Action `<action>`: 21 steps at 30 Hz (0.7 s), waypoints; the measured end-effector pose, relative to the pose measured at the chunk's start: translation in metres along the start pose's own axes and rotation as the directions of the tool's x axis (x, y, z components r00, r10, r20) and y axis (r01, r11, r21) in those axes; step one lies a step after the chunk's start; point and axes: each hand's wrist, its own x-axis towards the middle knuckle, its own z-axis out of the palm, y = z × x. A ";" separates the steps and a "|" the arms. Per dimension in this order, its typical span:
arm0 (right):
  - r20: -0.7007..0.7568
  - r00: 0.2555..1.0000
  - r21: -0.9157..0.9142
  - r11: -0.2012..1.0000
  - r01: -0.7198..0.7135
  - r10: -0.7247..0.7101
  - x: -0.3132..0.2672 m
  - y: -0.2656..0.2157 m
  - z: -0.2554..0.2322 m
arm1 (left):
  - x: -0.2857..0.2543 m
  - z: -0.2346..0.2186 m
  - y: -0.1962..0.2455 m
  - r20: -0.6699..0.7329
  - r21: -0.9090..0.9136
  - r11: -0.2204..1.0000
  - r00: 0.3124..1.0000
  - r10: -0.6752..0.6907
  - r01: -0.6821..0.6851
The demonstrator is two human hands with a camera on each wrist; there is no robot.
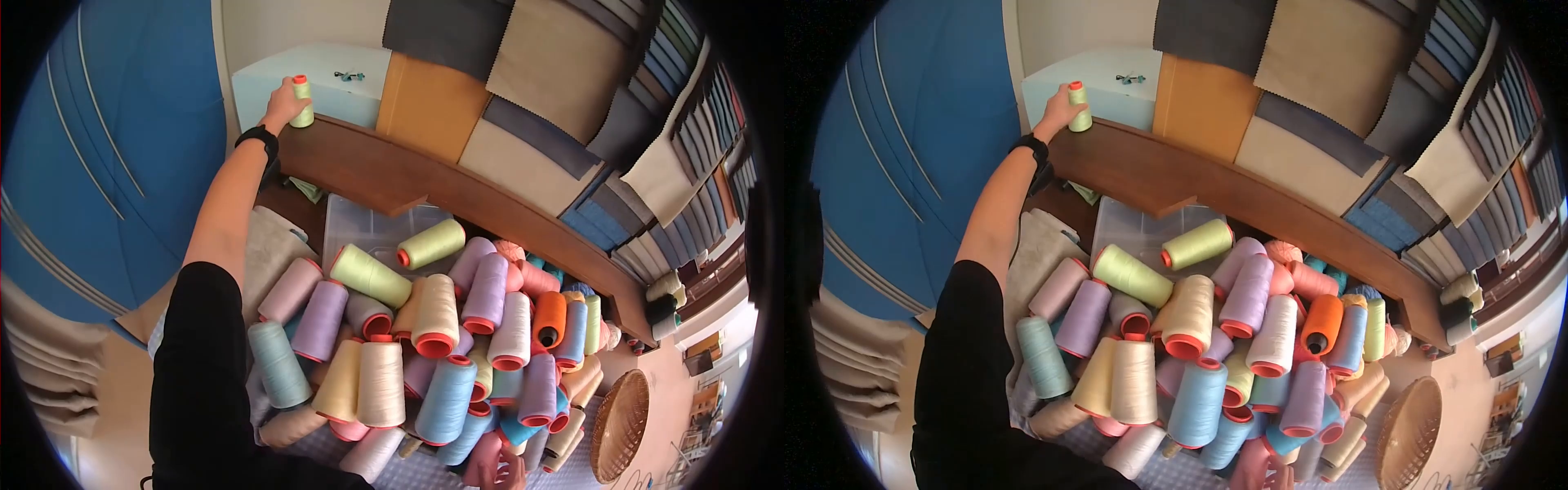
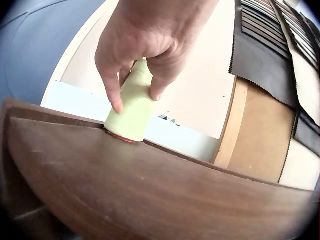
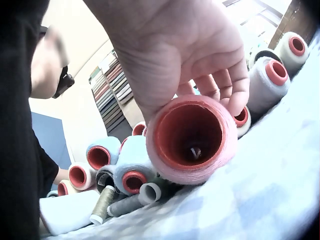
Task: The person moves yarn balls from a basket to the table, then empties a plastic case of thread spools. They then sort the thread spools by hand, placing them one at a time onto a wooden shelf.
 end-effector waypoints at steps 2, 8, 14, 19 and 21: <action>0.011 0.999 -0.007 0.999 -0.046 0.046 -0.003 0.002 0.002 | 0.002 0.001 -0.001 0.018 -0.005 1.000 1.000 -0.012 0.012; 0.083 0.983 -0.018 0.987 -0.161 0.162 -0.003 -0.011 -0.004 | -0.024 -0.014 0.007 -0.055 0.033 0.999 0.998 -0.039 0.041; 0.073 0.987 -0.022 0.990 -0.142 0.143 -0.009 -0.028 -0.003 | -0.179 -0.144 0.097 0.789 -0.032 0.984 0.600 0.134 -0.178; -0.107 0.986 -0.041 0.992 0.121 -0.124 -0.010 -0.045 0.002 | -0.299 -0.178 0.096 0.892 -0.052 0.957 0.418 0.173 -0.285; 0.051 0.998 0.049 0.998 0.041 -0.043 -0.012 -0.054 -0.002 | -0.313 -0.182 0.094 0.784 -0.094 0.937 0.555 0.278 -0.336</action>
